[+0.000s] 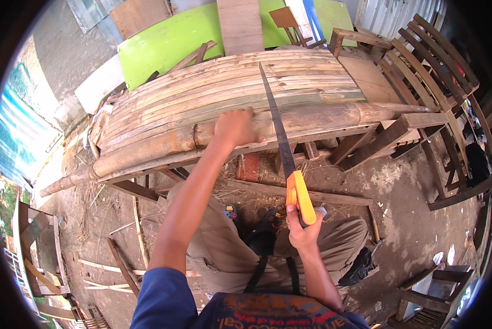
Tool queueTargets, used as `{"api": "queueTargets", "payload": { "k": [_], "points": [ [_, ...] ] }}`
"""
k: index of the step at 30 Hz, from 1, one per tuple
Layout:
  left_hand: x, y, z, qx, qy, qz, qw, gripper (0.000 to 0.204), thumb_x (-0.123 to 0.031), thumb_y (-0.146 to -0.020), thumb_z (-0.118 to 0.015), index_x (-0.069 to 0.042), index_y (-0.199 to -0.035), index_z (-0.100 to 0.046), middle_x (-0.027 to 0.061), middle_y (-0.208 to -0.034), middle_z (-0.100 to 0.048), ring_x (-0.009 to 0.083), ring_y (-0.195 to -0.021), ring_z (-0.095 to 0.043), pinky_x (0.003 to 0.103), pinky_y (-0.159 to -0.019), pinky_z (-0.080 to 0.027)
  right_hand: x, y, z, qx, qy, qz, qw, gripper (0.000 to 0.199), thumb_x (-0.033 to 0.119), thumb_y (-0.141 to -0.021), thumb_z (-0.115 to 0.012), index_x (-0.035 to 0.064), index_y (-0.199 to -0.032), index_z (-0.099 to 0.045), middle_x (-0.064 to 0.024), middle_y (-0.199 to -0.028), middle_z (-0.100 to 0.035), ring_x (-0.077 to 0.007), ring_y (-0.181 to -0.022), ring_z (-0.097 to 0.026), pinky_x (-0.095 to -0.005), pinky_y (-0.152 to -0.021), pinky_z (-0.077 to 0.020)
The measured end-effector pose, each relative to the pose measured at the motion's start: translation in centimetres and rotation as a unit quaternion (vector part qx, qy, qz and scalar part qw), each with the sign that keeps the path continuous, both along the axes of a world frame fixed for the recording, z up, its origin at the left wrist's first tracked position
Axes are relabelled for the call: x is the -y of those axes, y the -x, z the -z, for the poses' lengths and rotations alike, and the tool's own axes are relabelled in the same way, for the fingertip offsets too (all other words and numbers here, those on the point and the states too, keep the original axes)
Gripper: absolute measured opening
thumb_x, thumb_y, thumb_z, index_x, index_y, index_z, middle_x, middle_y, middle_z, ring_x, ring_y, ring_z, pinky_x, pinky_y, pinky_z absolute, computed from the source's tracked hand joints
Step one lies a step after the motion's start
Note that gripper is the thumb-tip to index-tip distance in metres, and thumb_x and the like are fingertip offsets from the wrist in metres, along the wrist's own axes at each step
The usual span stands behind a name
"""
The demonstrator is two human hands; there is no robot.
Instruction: The person uses a hand saw to cut a bamboo pole placed on a wooden workbench. After completing the cut, the person picks up the cut bamboo piece and briefly inspects it.
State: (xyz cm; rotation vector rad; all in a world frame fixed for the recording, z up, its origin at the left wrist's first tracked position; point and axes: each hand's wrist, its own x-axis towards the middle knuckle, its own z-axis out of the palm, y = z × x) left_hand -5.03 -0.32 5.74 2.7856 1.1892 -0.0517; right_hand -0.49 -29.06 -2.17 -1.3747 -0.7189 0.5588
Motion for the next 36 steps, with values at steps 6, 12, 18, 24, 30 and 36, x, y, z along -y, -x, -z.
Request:
{"api": "queueTargets", "payload": {
  "k": [6, 12, 18, 24, 30, 36],
  "points": [
    [-0.2, 0.2, 0.4, 0.022, -0.009, 0.037, 0.999, 0.074, -0.062, -0.081, -0.068, -0.004, -0.126, -0.06, 0.0226, -0.104, -0.072, 0.0381, -0.102, -0.069, 0.048, -0.091, -0.054, -2.2, -0.3, -2.8, -0.034, 0.037, 0.009, 0.999, 0.023, 0.01, -0.094, -0.066, -0.0009, -0.075, -0.059, 0.0047, -0.058, -0.045, -0.0037, -0.056, -0.04, -0.0267, -0.049, -0.0324],
    [-0.5, 0.3, 1.2, 0.132, -0.006, 0.0, 0.991, 0.058, -0.047, -0.101, -0.036, 0.0, -0.1, -0.071, 0.0275, -0.092, -0.071, 0.0413, -0.089, -0.07, 0.049, -0.084, -0.056, -2.1, -0.6, -2.8, -0.07, 0.027, 0.015, 0.997, 0.024, 0.008, -0.093, -0.066, -0.0009, -0.072, -0.058, 0.0038, -0.056, -0.049, -0.0037, -0.053, -0.041, -0.0268, -0.048, -0.0339],
    [0.3, -0.6, 2.2, 0.143, -0.036, -0.082, 0.986, 0.06, -0.041, -0.102, -0.036, 0.0, -0.076, -0.072, 0.0286, -0.08, -0.069, 0.0465, -0.077, -0.069, 0.054, -0.077, -0.056, 0.6, 1.6, -0.4, 0.175, 0.028, -0.005, 0.984, 0.019, 0.005, -0.089, -0.068, 0.0006, -0.073, -0.06, -0.0051, -0.054, -0.051, -0.0131, -0.044, -0.046, -0.0312, -0.044, -0.0397],
    [0.2, -0.9, 1.9, 0.147, -0.037, -0.083, 0.985, 0.059, -0.04, -0.102, -0.038, 0.0, -0.073, -0.072, 0.0283, -0.079, -0.069, 0.0462, -0.077, -0.069, 0.053, -0.077, -0.056, 9.8, 2.4, 1.4, 0.268, 0.007, 0.011, 0.963, 0.006, 0.002, -0.086, -0.067, -0.0022, -0.09, -0.064, -0.0108, -0.066, -0.064, -0.0229, -0.052, -0.064, -0.0298, -0.051, -0.0496],
    [0.6, -0.9, 2.5, 0.17, -0.083, -0.072, 0.979, 0.057, -0.035, -0.1, -0.04, -0.001, -0.068, -0.072, 0.0255, -0.074, -0.07, 0.0431, -0.07, -0.07, 0.052, -0.074, -0.058, -11.4, -3.2, -8.9, 0.055, 0.116, -0.005, 0.992, 0.034, 0.023, -0.092, -0.067, -0.0046, -0.074, -0.062, -0.0099, -0.057, -0.06, -0.0119, -0.054, -0.049, -0.0348, -0.051, -0.0409],
    [0.5, -0.8, 2.7, 0.181, -0.095, -0.078, 0.976, 0.055, -0.035, -0.099, -0.042, -0.002, -0.067, -0.072, 0.025, -0.071, -0.069, 0.0434, -0.069, -0.07, 0.051, -0.073, -0.058, -10.4, -2.0, -0.9, 0.054, -0.061, 0.023, 0.996, 0.028, 0.013, -0.093, -0.068, 0.0003, -0.071, -0.057, 0.0054, -0.058, -0.047, -0.0036, -0.056, -0.042, -0.0271, -0.05, -0.0343]
  ]
}}
